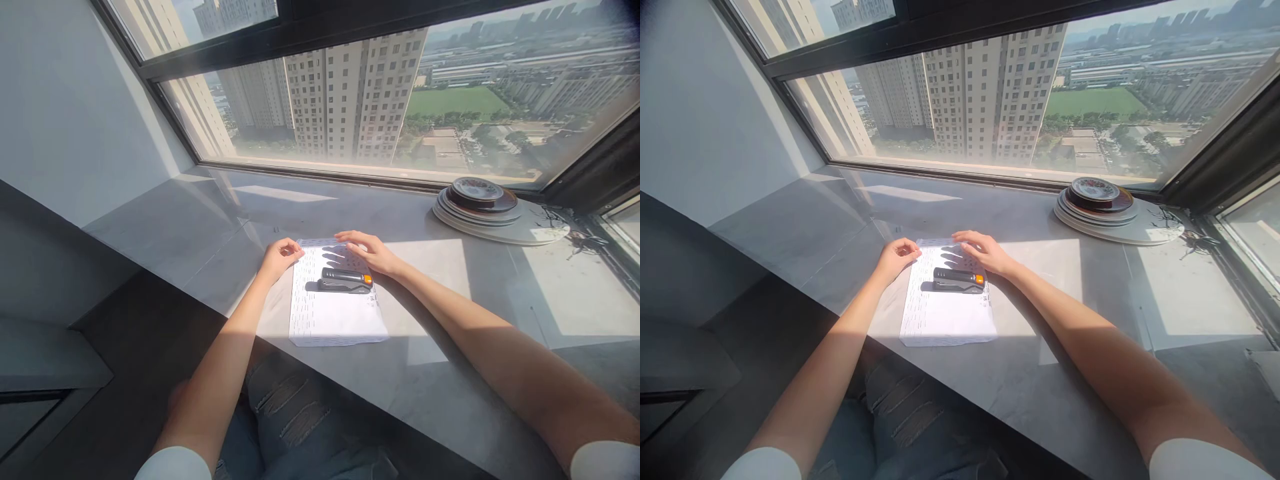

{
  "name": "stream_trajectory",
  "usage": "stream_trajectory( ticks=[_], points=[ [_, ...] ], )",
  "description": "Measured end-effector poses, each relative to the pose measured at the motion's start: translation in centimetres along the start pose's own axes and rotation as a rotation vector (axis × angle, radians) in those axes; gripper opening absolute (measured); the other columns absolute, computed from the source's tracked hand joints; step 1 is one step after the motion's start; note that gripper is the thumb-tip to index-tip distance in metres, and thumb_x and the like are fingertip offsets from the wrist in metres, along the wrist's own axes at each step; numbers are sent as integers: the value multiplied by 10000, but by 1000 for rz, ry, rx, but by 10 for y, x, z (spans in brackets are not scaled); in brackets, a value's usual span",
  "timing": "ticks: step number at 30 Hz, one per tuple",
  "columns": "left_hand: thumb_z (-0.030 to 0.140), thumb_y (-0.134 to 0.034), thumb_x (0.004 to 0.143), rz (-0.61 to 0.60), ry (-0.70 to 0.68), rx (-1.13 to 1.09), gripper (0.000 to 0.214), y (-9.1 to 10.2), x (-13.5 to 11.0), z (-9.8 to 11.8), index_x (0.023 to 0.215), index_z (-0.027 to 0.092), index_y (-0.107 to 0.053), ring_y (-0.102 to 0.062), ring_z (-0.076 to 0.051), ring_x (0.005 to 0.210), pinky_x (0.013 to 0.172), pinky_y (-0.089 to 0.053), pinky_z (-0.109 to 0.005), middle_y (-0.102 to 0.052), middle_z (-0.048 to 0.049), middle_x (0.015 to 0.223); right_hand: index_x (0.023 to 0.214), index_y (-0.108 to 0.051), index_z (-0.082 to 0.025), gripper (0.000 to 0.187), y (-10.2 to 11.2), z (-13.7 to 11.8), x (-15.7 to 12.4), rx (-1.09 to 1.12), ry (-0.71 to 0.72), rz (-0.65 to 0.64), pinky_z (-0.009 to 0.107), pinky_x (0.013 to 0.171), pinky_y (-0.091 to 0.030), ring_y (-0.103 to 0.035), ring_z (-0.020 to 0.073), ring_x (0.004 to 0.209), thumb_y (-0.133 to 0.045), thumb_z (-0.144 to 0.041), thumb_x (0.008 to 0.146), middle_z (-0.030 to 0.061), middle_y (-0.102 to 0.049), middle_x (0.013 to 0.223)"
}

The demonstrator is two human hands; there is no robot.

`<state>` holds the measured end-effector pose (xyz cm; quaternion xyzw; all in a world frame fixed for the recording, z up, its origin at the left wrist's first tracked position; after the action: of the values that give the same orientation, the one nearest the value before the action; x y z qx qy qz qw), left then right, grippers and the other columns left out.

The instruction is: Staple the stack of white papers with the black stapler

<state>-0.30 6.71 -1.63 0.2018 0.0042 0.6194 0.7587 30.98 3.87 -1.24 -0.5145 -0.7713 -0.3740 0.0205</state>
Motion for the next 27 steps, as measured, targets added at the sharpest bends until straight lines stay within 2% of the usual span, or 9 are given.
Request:
stream_trajectory(
  ticks=[2, 5, 7, 9, 12, 16, 20, 25, 27],
  points=[
    [430, -873, 766, 11, 19, -2, 292, 0, 0, -1, 773, 205, -686, -643, -176, 788, 726, -470, -303, -761, -46, 885, 1249, -756, -263, 516, 11, -5, -2, 163, 23, -23, 494, 1112, -528, -667, 295, 1230, -442, -645, 1098, 113, -703, 1381],
    [430, -879, 777, 26, 30, 3, 295, 1, 0, -3, 770, 207, -685, -638, -168, 787, 748, -479, -302, -750, -37, 875, 1307, -745, -249, 651, 17, -12, -3, 291, 105, -288, 451, 996, -568, -663, 278, 1093, -556, -787, 992, 119, -692, 1302],
    [431, -869, 800, 29, 26, -3, 304, 2, 0, -5, 764, 206, -668, -632, -156, 783, 765, -482, -298, -731, -27, 872, 1391, -706, -251, 702, 14, -18, -2, 290, 123, -467, 417, 968, -577, -660, 275, 1114, -709, -764, 912, 114, -677, 1325],
    [439, -854, 825, 34, 25, -18, 311, 2, 0, -6, 761, 206, -658, -636, -153, 789, 777, -495, -295, -720, -24, 873, 1398, -699, -250, 646, 8, -25, -1, 248, 103, -541, 392, 966, -584, -672, 266, 1131, -778, -663, 907, 104, -681, 1336],
    [470, -870, 812, 38, 42, -33, 329, 2, -1, -5, 763, 206, -679, -637, -157, 776, 752, -516, -293, -726, -33, 877, 1319, -738, -220, 494, -1, -34, -1, 188, 64, -469, 386, 952, -595, -704, 252, 1067, -740, -562, 963, 94, -731, 1245],
    [493, -912, 751, 49, 77, -32, 333, 1, 0, -7, 761, 212, -735, -647, -172, 765, 693, -541, -295, -747, -46, 881, 1337, -729, -210, 455, -16, -40, -2, 130, 47, -327, 401, 937, -599, -733, 261, 1033, -703, -503, 990, 83, -777, 1181],
    [549, -923, 742, 46, 115, -17, 361, 2, 2, -14, 803, 211, -812, -675, -195, 754, 671, -556, -312, -768, -66, 853, 1351, -702, -236, 426, -25, -41, -3, 56, 77, -309, 388, 937, -602, -750, 263, 1060, -700, -433, 975, 74, -787, 1234],
    [673, -896, 752, -18, 122, -54, 501, 1, 4, -17, 881, 190, -859, -734, -253, 850, 780, -584, -366, -808, -112, 926, 1229, -705, -232, 318, -26, -40, -4, 19, 78, -282, 362, 847, -594, -744, 246, 964, -673, -387, 953, 62, -794, 1136],
    [720, -837, 804, -47, 97, -57, 551, 0, 4, -14, 900, 179, -856, -736, -257, 884, 821, -583, -372, -812, -128, 969, 1183, -703, -236, 276, -26, -38, -4, 1, 80, -266, 360, 823, -582, -732, 242, 935, -669, -379, 949, 56, -788, 1090]
  ],
)
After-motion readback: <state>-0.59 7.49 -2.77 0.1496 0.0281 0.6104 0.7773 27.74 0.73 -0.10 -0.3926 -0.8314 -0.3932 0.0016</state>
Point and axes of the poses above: each hand's wrist, its own x-axis towards the middle knuckle, its own y-axis out of the back of the hand, z = x × y, the point moved 1 cm from there along x, towards the middle knuckle
